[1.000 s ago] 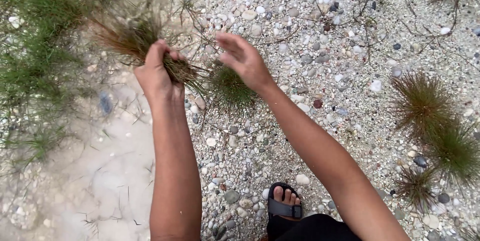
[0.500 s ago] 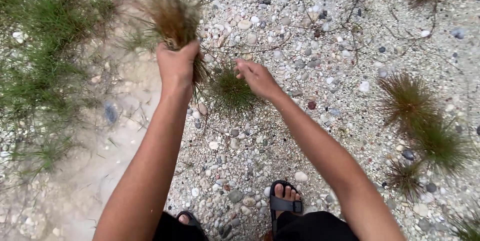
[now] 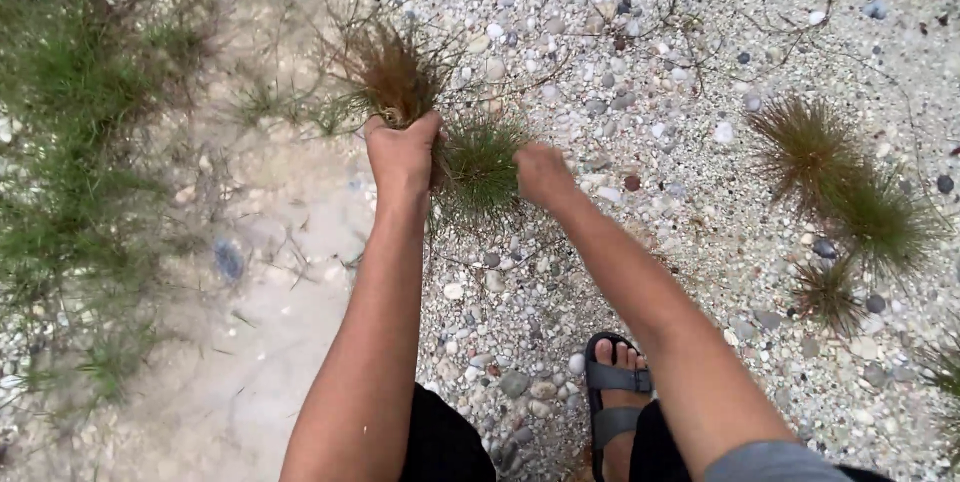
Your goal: Pulling small clumps of grass and weeds from rocky soil by hand.
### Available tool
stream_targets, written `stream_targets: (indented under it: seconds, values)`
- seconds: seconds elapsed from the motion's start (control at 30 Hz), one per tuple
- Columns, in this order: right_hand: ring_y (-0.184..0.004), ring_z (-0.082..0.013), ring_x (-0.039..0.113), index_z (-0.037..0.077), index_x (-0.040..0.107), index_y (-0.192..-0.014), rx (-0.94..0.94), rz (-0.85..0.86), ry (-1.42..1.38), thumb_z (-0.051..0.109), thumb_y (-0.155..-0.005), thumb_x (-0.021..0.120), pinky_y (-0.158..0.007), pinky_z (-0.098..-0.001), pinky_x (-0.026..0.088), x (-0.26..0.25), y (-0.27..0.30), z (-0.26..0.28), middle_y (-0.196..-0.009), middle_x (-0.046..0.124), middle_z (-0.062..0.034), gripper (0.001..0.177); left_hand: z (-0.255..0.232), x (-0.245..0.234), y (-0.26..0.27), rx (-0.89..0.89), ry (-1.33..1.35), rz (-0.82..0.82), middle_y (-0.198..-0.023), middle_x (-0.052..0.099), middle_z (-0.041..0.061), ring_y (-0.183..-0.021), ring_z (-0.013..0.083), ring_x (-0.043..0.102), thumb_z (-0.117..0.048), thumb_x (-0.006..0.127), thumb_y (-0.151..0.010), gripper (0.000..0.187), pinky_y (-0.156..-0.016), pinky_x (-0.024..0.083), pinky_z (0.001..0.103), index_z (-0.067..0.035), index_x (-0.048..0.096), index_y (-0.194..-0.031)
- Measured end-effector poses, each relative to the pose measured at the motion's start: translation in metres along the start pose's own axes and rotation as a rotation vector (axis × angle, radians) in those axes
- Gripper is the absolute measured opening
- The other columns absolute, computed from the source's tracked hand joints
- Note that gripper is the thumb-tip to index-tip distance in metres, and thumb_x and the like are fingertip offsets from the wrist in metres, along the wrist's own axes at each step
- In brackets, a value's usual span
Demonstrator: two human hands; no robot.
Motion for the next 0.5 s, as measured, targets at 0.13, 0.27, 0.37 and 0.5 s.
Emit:
stream_targets:
  seconds: [0.13, 0.27, 0.37, 0.5]
  values:
    - [-0.119, -0.0255, 0.062, 0.008, 0.065, -0.126, -0.058, 0.035, 0.083, 0.029, -0.106, 0.056, -0.108, -0.0417, 0.045, 0.043, 0.023, 0.041, -0.121, 0.066, -0.0123, 0.03, 0.014, 0.0, 0.006, 0.053, -0.075, -0.037, -0.089, 0.067, 0.021, -0.082, 0.0247, 0.068, -0.008, 0.075, -0.07, 0.05, -0.07, 0.057, 0.048, 0.005, 0.058, -0.116]
    - [-0.113, -0.0348, 0.062, -0.003, 0.057, -0.128, 0.034, -0.151, 0.234, 0.061, -0.102, 0.05, -0.097, -0.0459, 0.048, 0.08, 0.008, 0.047, -0.118, 0.059, -0.0217, 0.069, 0.014, 0.007, 0.013, -0.006, -0.215, 0.08, -0.146, 0.045, 0.038, -0.102, 0.0236, 0.065, -0.008, 0.073, -0.078, 0.09, -0.097, 0.057, 0.048, 0.015, 0.027, -0.152]
    - [-0.105, -0.036, 0.063, -0.005, 0.058, -0.123, 0.033, -0.318, 0.229, 0.061, -0.102, 0.05, -0.09, -0.047, 0.049, 0.063, -0.006, 0.059, -0.11, 0.058, -0.0228, 0.07, 0.008, 0.002, 0.006, 0.024, -0.233, 0.09, -0.15, 0.038, 0.041, -0.121, 0.0352, 0.063, -0.011, 0.074, -0.078, 0.096, -0.104, 0.051, 0.053, 0.017, 0.023, -0.154]
    - [-0.097, -0.0344, 0.064, -0.004, 0.055, -0.126, 0.087, -0.364, 0.087, 0.062, -0.107, 0.038, -0.081, -0.0483, 0.049, 0.042, -0.013, 0.07, -0.108, 0.058, -0.0219, 0.071, 0.0, -0.013, 0.004, 0.049, -0.231, 0.079, -0.151, 0.036, 0.042, -0.1, 0.0209, 0.066, -0.006, 0.072, -0.081, 0.092, -0.105, 0.053, 0.052, 0.017, 0.021, -0.154]
Point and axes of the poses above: each hand's wrist, its own y-axis away from the middle knuckle, its own x-axis out of the palm, z = x × y, the point moved 7 cm from there along -y, towards the middle knuckle
